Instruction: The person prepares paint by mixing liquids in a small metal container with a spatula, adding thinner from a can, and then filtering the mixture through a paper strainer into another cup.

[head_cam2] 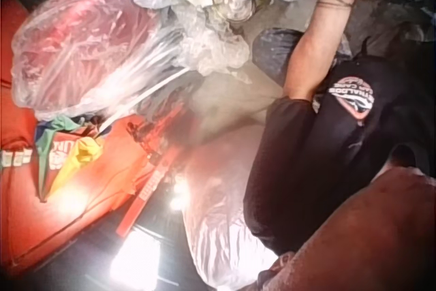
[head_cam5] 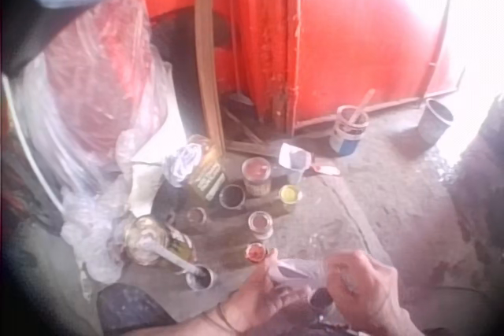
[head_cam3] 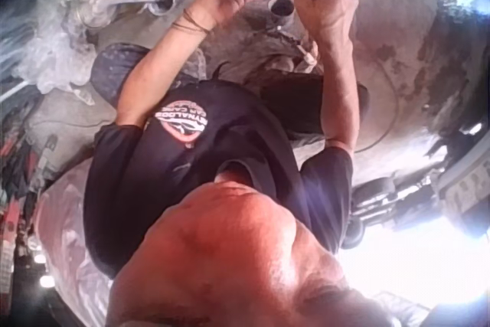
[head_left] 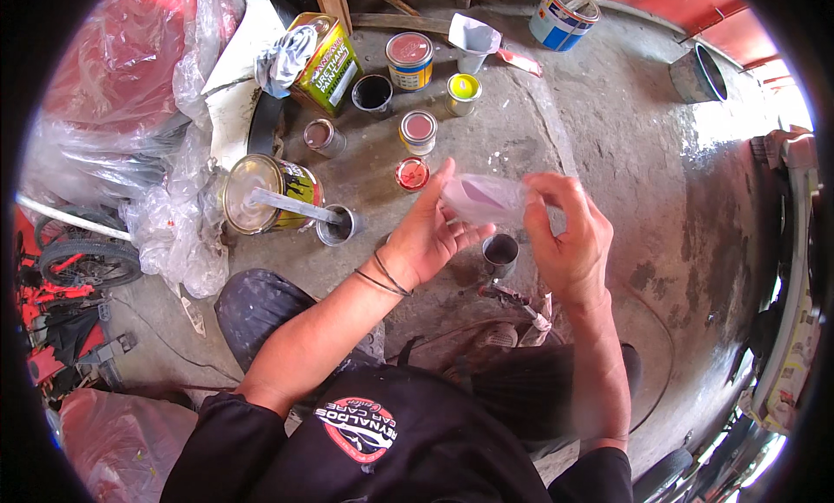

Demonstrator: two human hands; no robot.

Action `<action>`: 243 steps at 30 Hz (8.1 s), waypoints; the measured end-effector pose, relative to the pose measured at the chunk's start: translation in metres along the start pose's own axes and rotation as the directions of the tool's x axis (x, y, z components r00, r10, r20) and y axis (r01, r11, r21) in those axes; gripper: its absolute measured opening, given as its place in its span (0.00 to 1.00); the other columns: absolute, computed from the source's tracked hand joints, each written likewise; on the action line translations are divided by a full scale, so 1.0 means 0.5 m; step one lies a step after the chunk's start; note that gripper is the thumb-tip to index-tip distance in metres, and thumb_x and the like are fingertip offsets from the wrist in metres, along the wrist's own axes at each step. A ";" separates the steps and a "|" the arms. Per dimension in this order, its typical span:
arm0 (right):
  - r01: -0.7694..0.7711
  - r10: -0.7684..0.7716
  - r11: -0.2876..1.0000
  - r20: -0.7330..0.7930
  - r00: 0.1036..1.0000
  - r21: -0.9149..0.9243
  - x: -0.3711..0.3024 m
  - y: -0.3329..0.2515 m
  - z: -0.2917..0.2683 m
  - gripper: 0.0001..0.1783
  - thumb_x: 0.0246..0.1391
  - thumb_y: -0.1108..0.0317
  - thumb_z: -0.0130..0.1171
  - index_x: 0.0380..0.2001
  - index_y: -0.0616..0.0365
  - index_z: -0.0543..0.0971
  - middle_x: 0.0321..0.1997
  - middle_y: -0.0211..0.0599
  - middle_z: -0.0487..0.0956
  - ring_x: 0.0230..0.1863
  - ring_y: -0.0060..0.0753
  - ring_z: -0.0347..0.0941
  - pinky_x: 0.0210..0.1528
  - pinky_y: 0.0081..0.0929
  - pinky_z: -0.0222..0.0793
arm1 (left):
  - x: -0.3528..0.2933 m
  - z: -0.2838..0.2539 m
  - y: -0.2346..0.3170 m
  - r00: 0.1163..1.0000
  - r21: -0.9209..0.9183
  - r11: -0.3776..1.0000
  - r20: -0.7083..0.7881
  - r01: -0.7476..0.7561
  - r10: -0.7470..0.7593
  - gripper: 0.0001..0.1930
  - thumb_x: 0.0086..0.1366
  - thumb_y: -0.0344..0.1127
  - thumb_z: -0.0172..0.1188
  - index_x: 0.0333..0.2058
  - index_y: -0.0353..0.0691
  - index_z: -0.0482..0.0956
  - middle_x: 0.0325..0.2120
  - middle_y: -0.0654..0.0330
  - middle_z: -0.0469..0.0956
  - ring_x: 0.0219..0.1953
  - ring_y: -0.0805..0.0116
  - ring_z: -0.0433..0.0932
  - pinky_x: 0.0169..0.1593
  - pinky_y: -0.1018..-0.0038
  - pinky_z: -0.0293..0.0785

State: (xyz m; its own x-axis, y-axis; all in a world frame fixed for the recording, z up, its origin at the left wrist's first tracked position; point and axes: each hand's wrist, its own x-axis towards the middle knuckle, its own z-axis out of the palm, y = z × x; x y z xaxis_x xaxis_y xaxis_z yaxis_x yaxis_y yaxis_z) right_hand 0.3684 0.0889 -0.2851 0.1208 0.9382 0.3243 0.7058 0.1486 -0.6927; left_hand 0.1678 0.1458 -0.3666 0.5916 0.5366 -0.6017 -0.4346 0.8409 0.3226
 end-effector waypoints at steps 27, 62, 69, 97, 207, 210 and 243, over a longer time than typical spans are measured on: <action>0.036 -0.021 0.996 0.179 0.984 -0.083 -0.022 0.033 0.038 0.08 0.55 0.72 0.76 0.35 0.64 0.89 0.67 0.46 0.82 0.71 0.57 0.75 0.71 0.51 0.72 | -0.001 0.000 -0.039 0.976 0.348 0.935 -0.173 -0.066 0.133 0.50 0.68 0.78 0.62 0.74 0.48 0.65 0.67 0.53 0.74 0.70 0.57 0.71 0.66 0.51 0.69; -0.423 0.599 0.652 -0.086 0.796 0.629 0.000 0.107 -0.056 0.12 0.75 0.63 0.64 0.49 0.60 0.86 0.42 0.24 0.84 0.45 0.18 0.79 0.51 0.22 0.75 | -0.055 -0.081 0.241 0.589 0.646 -0.580 0.741 -0.496 0.322 0.15 0.80 0.45 0.62 0.55 0.42 0.84 0.44 0.54 0.85 0.49 0.59 0.84 0.54 0.56 0.80; -0.515 0.569 0.557 0.152 0.808 0.651 -0.007 0.062 0.006 0.13 0.75 0.64 0.66 0.49 0.64 0.88 0.41 0.22 0.85 0.43 0.13 0.77 0.48 0.19 0.72 | -0.149 -0.084 0.339 0.452 0.437 0.421 -0.036 -0.795 0.891 0.34 0.79 0.57 0.55 0.74 0.41 0.64 0.71 0.48 0.68 0.71 0.46 0.72 0.72 0.44 0.70; -0.767 0.340 0.349 0.690 0.639 0.539 -0.019 0.018 0.042 0.19 0.70 0.62 0.72 0.54 0.67 0.87 0.50 0.33 0.87 0.51 0.28 0.84 0.54 0.32 0.84 | -0.079 -0.017 0.031 0.840 0.699 0.471 0.490 -0.537 0.231 0.58 0.70 0.44 0.78 0.84 0.37 0.45 0.76 0.50 0.67 0.76 0.64 0.66 0.77 0.66 0.64; -0.534 0.590 0.755 -0.039 0.806 0.381 -0.059 0.018 0.063 0.18 0.65 0.73 0.70 0.57 0.64 0.86 0.48 0.41 0.87 0.43 0.28 0.85 0.41 0.27 0.82 | 0.013 -0.005 0.015 0.796 0.677 0.456 0.346 -0.578 0.496 0.20 0.84 0.34 0.56 0.69 0.36 0.79 0.66 0.55 0.81 0.64 0.71 0.80 0.67 0.71 0.77; -0.391 0.457 0.824 -0.074 0.886 0.409 -0.057 0.035 0.041 0.17 0.66 0.81 0.64 0.56 0.60 0.89 0.50 0.38 0.87 0.48 0.26 0.84 0.46 0.26 0.82 | 0.002 -0.008 0.047 0.884 0.541 0.708 0.373 -0.453 0.280 0.26 0.83 0.41 0.58 0.73 0.37 0.74 0.69 0.53 0.77 0.66 0.66 0.79 0.67 0.65 0.79; -0.555 0.527 0.832 0.282 0.802 0.024 -0.063 0.029 -0.029 0.20 0.66 0.56 0.75 0.49 0.63 0.91 0.37 0.45 0.92 0.39 0.28 0.87 0.45 0.31 0.81 | 0.008 0.006 0.043 0.921 0.805 0.461 0.381 -0.373 0.081 0.21 0.75 0.41 0.72 0.59 0.33 0.87 0.48 0.59 0.91 0.47 0.76 0.85 0.54 0.73 0.82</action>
State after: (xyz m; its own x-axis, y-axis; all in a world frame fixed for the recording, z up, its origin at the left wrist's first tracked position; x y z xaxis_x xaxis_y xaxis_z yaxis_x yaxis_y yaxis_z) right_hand 0.3848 0.0573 -0.2961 0.2721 0.9188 -0.2861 0.5036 -0.3893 -0.7712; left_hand 0.1628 0.1663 -0.3595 0.7683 0.5893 -0.2499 0.1258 0.2438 0.9616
